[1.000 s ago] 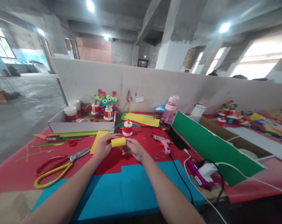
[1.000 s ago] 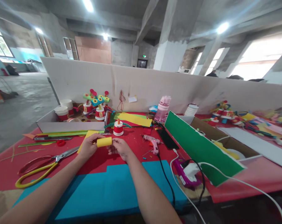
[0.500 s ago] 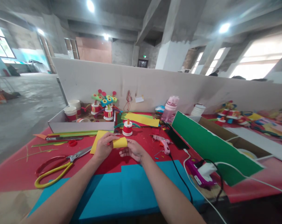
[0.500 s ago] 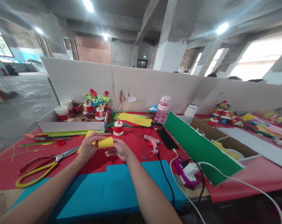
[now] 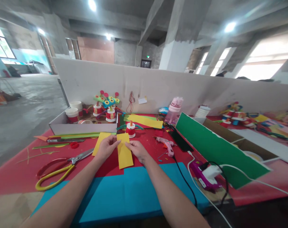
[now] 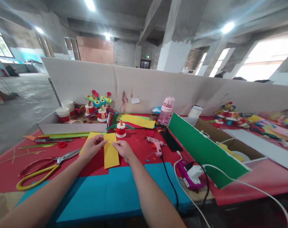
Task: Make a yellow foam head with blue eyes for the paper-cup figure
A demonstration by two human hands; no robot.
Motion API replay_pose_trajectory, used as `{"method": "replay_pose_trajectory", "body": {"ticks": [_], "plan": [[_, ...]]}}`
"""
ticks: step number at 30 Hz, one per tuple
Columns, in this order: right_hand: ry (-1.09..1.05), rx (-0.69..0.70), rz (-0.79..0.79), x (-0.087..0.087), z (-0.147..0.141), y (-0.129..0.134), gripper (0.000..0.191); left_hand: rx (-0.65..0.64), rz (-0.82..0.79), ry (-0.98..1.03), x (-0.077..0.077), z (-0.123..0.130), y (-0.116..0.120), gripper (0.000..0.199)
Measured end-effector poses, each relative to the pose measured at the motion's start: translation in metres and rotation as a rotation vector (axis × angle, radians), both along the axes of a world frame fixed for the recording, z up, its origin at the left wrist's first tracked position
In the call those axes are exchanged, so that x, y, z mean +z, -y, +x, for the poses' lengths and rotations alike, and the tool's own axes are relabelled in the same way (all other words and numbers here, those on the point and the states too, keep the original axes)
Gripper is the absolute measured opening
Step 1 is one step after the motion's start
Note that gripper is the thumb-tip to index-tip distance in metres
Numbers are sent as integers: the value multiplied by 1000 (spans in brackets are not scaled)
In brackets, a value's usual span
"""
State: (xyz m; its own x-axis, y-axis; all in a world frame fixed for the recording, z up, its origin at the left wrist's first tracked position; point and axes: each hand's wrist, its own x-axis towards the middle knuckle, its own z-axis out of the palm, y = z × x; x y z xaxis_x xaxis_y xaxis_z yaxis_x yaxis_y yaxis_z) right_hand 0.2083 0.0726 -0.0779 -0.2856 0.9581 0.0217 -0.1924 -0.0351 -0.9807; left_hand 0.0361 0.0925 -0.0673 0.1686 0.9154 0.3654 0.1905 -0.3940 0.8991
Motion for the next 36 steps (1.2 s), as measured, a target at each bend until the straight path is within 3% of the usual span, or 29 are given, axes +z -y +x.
{"method": "replay_pose_trajectory", "body": {"ticks": [5, 11, 15, 17, 21, 26, 29, 33, 36], "plan": [[0, -121, 204, 11, 2, 1, 26, 46, -182, 357, 6, -1, 0, 28], [32, 3, 342, 19, 10, 5, 37, 89, -246, 503, 4, -5, -6, 34], [97, 161, 435, 15, 6, 8, 34, 107, -265, 517, 1, -7, -8, 36], [113, 168, 428, 12, 3, 7, 33, 118, -256, 500, 0, -7, -9, 35], [205, 0, 418, 9, 1, 3, 26, 116, -184, 415, -2, -6, -9, 30], [418, -346, 680, 17, 6, 3, 21, 136, -36, 243, -1, -4, -7, 15], [396, -342, 568, 17, 5, 5, 19, 143, 50, 167, 0, -4, -5, 6], [194, -86, 201, 13, 0, 6, 29, 133, 122, 94, 0, -5, -4, 13], [12, -6, 137, 14, -4, 8, 36, 109, 148, 43, -2, -5, -5, 11]]}}
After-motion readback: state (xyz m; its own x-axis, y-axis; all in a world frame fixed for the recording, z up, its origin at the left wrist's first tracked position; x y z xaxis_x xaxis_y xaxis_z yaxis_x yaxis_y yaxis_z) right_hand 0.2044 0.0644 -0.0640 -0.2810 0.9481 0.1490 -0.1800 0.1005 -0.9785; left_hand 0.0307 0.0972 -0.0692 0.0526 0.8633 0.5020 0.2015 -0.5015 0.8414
